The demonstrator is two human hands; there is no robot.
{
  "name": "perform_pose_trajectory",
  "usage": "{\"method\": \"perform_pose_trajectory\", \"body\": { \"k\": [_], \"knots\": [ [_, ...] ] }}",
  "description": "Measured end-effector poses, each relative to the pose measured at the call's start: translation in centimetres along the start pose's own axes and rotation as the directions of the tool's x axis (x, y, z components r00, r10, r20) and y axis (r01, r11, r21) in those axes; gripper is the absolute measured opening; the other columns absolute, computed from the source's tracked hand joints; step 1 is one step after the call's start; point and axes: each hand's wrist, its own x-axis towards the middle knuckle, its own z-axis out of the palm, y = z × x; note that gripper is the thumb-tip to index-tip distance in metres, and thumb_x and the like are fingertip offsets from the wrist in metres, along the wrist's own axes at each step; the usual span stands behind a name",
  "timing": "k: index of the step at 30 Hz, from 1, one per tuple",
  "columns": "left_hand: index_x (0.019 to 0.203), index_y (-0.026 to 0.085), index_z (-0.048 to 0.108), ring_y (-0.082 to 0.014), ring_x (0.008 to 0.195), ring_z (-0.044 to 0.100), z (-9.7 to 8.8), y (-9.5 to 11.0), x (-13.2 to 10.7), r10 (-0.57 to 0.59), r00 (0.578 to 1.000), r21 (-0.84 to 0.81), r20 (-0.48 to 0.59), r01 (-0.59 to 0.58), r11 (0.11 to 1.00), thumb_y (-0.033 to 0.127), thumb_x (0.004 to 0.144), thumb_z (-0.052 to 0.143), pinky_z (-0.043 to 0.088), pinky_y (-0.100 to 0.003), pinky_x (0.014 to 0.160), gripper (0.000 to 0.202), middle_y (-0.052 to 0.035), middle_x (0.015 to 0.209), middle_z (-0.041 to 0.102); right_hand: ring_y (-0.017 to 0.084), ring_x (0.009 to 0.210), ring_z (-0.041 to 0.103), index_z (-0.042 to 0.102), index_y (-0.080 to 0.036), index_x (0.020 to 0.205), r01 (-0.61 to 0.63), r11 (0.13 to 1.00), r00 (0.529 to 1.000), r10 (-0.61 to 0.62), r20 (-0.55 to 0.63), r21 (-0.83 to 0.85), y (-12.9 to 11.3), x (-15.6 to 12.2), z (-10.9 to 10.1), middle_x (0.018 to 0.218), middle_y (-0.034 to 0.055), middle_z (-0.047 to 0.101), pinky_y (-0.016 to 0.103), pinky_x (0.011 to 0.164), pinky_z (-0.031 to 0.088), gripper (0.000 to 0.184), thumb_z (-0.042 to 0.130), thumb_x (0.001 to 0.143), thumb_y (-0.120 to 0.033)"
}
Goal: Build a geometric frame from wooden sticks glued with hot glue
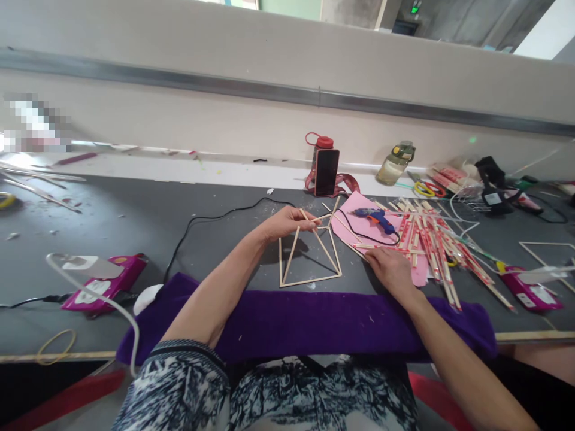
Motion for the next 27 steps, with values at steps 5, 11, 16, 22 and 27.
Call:
{"method": "perform_pose_trajectory", "body": {
  "k": [5, 11, 16, 22, 27],
  "knots": [
    [0.091, 0.012, 0.077, -0.0149, 0.084, 0.068, -0.1, -0.1, 0.0, -0.003, 1.000, -0.006, -0.002, 0.003, 1.000, 0.026, 0.077, 0.073, 0.049, -0.030, 0.088, 0.020, -0.0100, 0.090, 0.076, 0.019, 0.079, 0.064, 0.065, -0.017, 0.090, -0.094, 0.987, 0.988, 0.108, -0.111, 0.128, 0.7, -0.2, -0.6, 0.088, 0.0071, 0.070, 0.029, 0.071, 0.044, 0.020, 0.050, 0.096, -0.029],
    [0.094, 0.012, 0.077, -0.0147, 0.084, 0.067, -0.1, -0.2, 0.0, 0.002, 1.000, -0.029, 0.007, -0.001, 1.000, 0.026, 0.076, 0.073, 0.049, -0.029, 0.088, 0.023, -0.0101, 0.091, 0.076, 0.019, 0.086, 0.065, 0.065, -0.019, 0.096, -0.054, 0.945, 0.998, 0.062, -0.015, 0.322, 0.2, -1.2, -1.7, 0.091, 0.0053, 0.070, 0.030, 0.076, 0.048, 0.015, 0.052, 0.095, -0.026],
    [0.093, 0.012, 0.077, -0.0138, 0.081, 0.067, 0.0, 0.1, 0.0, -0.012, 1.000, -0.033, 0.002, 0.013, 0.999, 0.024, 0.075, 0.074, 0.049, -0.029, 0.088, 0.023, -0.0087, 0.086, 0.076, 0.018, 0.090, 0.067, 0.066, -0.020, 0.104, 0.001, 0.934, 0.997, -0.027, 0.069, 0.358, -0.4, -1.5, -1.8, 0.096, 0.0046, 0.073, 0.030, 0.080, 0.050, 0.017, 0.051, 0.095, -0.024],
    [0.092, 0.012, 0.077, -0.0151, 0.083, 0.067, 0.0, 0.0, 0.0, 0.003, 1.000, -0.032, 0.003, -0.003, 0.999, 0.029, 0.072, 0.076, 0.049, -0.031, 0.088, 0.026, -0.0078, 0.088, 0.076, 0.018, 0.087, 0.068, 0.068, -0.021, 0.100, 0.027, 0.932, 0.996, -0.057, 0.074, 0.362, -0.7, -1.0, -1.9, 0.092, 0.0052, 0.071, 0.031, 0.076, 0.052, 0.020, 0.048, 0.097, -0.025],
    [0.093, 0.012, 0.077, -0.0153, 0.085, 0.067, -0.1, -0.3, 0.1, 0.012, 1.000, -0.024, 0.010, -0.011, 1.000, 0.029, 0.072, 0.075, 0.048, -0.030, 0.090, 0.027, -0.0090, 0.090, 0.076, 0.019, 0.084, 0.069, 0.067, -0.021, 0.100, -0.009, 0.931, 0.995, -0.029, 0.099, 0.364, -0.6, -1.0, -1.6, 0.095, 0.0044, 0.073, 0.031, 0.074, 0.052, 0.017, 0.052, 0.094, -0.025]
  ]
}}
